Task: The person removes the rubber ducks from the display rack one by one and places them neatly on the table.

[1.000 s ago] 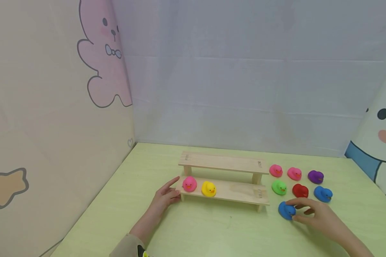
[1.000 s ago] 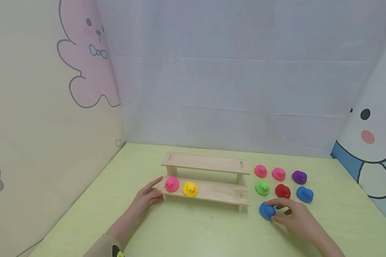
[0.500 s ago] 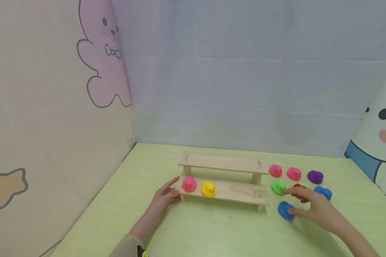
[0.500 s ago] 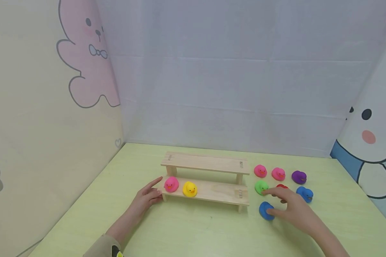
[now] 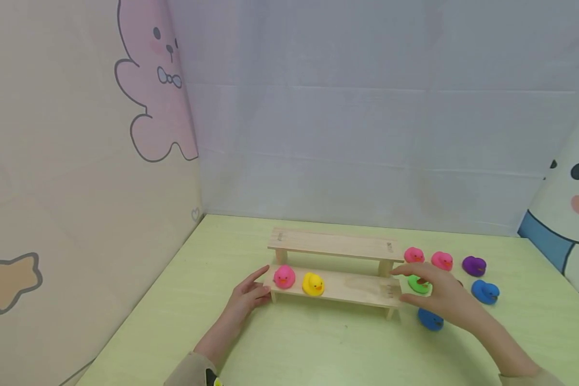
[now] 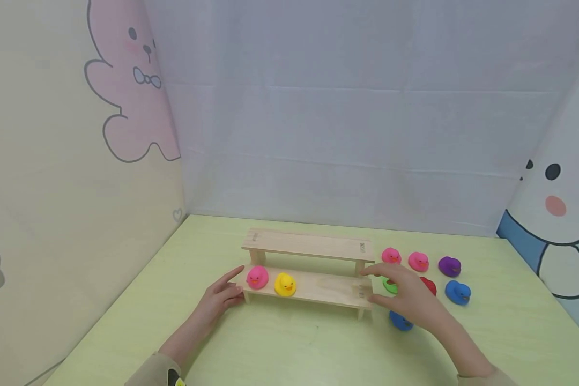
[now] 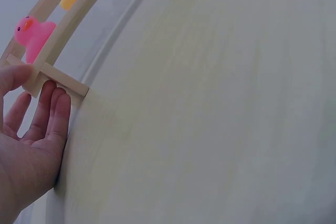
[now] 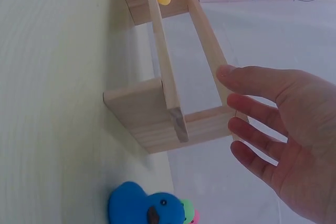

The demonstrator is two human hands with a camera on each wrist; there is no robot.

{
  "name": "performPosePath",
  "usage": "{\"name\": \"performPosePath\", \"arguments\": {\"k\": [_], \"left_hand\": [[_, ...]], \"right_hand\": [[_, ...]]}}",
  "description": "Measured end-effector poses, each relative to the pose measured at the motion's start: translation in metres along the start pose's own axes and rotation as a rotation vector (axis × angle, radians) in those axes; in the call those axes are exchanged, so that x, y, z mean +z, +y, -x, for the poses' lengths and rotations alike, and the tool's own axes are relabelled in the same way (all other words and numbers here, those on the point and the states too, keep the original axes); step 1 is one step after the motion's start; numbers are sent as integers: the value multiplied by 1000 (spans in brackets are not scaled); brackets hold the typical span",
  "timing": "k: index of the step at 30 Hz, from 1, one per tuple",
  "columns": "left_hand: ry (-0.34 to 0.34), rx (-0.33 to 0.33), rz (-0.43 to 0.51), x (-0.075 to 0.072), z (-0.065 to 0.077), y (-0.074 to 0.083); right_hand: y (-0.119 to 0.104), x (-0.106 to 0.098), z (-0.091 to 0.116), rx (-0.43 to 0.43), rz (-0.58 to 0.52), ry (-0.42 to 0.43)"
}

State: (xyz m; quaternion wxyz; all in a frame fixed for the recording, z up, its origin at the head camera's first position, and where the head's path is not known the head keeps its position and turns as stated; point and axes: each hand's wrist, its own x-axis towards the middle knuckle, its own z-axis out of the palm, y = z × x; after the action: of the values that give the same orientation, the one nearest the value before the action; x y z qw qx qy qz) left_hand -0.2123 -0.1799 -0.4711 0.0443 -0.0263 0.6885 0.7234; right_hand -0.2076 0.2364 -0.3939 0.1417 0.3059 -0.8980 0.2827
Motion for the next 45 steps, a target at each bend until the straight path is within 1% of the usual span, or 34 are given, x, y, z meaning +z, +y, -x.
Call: {"name": "performPosePath", "arguments": {"k": [4,7,10,14,20,24,27,31,35,38,41,45], "left_hand": [[-11,12,-4,0,0,0],[-14,14,-5,-1,0,0],[-11,8,-2,-1,0,0],[-6,4,0,-1,1,1],[-10,0,13,-1,2,1],[-15,-5,21,-2,1,-1],[-19,-9,24,-2,0,-2],[-29,-21,27,-1,2,3],[-43,-18,17,3,11,16],[-52,0,8,5,16,22],[-50,3,7,4,14,21],[-40,-4,12,0,6,9]], "right_hand": [[-10,5,-14,-60,-73,9],[-18,11,-26,-72,-110,-6],[-25,19,-37,-86,-125,-25],[-35,30,-52,-133,-139,-37],[-49,47,-70,-117,-230,-100],[-53,63,-79,-144,-248,-132],[-56,75,-84,-178,-249,-142],[-60,87,-86,-186,-246,-162],[-62,95,-86,-149,-250,-218],[-62,99,-84,-120,-249,-244],[-62,102,-83,-111,-250,-244],[-62,103,-84,-114,-250,-240]]}}
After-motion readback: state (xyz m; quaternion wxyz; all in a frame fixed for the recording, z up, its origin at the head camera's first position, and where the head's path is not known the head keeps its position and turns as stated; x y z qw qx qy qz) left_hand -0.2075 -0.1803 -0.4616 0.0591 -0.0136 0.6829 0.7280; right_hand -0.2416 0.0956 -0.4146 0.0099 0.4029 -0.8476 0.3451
